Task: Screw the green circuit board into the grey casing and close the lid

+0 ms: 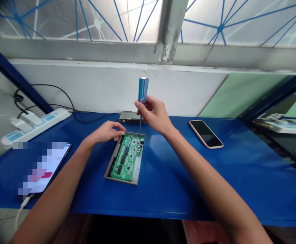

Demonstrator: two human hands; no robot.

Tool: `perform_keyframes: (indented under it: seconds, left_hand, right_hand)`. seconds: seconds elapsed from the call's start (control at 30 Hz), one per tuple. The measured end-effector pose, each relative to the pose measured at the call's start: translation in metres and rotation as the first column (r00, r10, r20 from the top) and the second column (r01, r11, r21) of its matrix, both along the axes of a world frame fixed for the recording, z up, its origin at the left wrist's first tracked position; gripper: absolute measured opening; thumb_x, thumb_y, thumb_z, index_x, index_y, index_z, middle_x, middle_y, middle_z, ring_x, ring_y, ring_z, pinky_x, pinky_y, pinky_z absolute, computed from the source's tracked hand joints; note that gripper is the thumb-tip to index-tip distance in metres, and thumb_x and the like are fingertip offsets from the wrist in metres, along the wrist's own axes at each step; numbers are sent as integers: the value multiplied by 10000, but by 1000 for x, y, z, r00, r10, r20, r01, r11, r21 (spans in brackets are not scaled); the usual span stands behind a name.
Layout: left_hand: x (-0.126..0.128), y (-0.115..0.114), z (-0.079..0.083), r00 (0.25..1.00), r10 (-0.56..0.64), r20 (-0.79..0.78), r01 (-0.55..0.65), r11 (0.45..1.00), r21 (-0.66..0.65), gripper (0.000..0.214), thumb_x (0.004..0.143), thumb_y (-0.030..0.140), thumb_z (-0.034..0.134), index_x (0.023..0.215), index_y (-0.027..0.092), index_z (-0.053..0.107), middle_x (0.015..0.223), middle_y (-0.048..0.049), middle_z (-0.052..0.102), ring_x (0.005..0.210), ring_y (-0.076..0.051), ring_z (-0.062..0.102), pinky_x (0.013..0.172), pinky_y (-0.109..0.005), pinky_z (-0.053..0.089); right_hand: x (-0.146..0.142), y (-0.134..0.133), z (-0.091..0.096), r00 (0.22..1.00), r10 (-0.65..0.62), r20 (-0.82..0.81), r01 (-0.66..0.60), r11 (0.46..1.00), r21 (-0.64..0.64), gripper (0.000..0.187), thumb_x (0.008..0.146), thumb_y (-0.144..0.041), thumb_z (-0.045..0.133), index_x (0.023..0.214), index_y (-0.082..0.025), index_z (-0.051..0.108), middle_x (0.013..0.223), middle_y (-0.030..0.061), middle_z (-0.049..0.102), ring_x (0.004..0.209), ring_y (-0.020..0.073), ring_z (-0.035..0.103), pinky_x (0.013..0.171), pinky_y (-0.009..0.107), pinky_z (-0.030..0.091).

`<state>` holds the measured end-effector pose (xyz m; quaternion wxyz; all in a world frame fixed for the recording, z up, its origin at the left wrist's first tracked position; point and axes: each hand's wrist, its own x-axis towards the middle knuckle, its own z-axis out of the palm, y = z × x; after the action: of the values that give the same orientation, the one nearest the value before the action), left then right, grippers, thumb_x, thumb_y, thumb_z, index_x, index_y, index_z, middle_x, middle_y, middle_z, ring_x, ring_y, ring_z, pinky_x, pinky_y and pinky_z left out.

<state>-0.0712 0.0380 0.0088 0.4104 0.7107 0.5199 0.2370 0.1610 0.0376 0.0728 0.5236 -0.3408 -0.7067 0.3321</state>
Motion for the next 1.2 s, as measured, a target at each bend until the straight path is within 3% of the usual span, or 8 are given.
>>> perform_keyframes:
  seconds: [0.13, 0.23, 0.3, 0.4, 0.5, 0.73, 1.2]
  left_hand:
    - [12, -5, -1, 997, 33, 63, -30, 998, -55, 69, 825, 211, 678, 823, 142, 685, 806, -79, 736, 508, -139, 667, 523, -265, 537]
    - [3, -3, 0, 999, 50, 14, -50, 998, -40, 127, 817, 284, 690, 851, 167, 723, 691, -64, 721, 485, -166, 655, 495, -275, 501]
    - [-10, 1, 4, 991, 114, -64, -112, 993, 34, 194, 841, 353, 672, 894, 186, 755, 557, -34, 666, 467, -178, 625, 503, -281, 475]
    - [-29, 5, 12, 941, 328, -77, -297, 916, 270, 224, 863, 367, 638, 888, 183, 765, 543, -18, 648, 527, -186, 641, 593, -283, 485]
    - [-38, 5, 19, 903, 425, -64, -381, 861, 336, 239, 864, 367, 626, 859, 171, 762, 540, -8, 638, 541, -183, 629, 617, -272, 480]
    - [-33, 2, 21, 912, 406, -65, -366, 873, 322, 253, 860, 363, 619, 882, 156, 763, 576, -8, 658, 533, -165, 616, 592, -247, 459]
    - [-34, 3, 15, 936, 339, -90, -290, 892, 347, 291, 858, 413, 612, 865, 163, 760, 548, -22, 647, 531, -183, 629, 569, -258, 464]
  right_hand:
    - [-1, -3, 7, 998, -36, -60, 39, 997, 59, 368, 906, -570, 676, 872, -219, 572, 672, -33, 627, 420, 67, 491, 419, 255, 416]
    - [-7, -11, 12, 993, -40, -112, 39, 999, -9, 385, 897, -607, 658, 916, -237, 554, 719, -25, 632, 454, 84, 523, 457, 274, 472]
    - [-15, -19, 12, 991, 9, -130, -21, 995, -97, 418, 877, -637, 657, 942, -242, 538, 753, -13, 644, 500, 103, 569, 503, 291, 524]
    - [-32, -31, 5, 971, 151, -184, -188, 962, -198, 451, 859, -641, 670, 980, -232, 522, 818, 13, 671, 590, 130, 631, 611, 327, 591]
    - [-48, -38, -7, 940, 270, -209, -318, 915, -248, 416, 883, -597, 669, 999, -223, 530, 887, 35, 690, 667, 139, 655, 698, 341, 603]
    - [-62, -40, -26, 898, 370, -236, -427, 862, -273, 373, 919, -544, 659, 1030, -203, 554, 955, 55, 692, 740, 147, 668, 769, 356, 585]
    - [-52, -36, -25, 913, 330, -241, -394, 866, -307, 360, 911, -554, 661, 1007, -225, 552, 953, 46, 701, 729, 152, 672, 768, 366, 598]
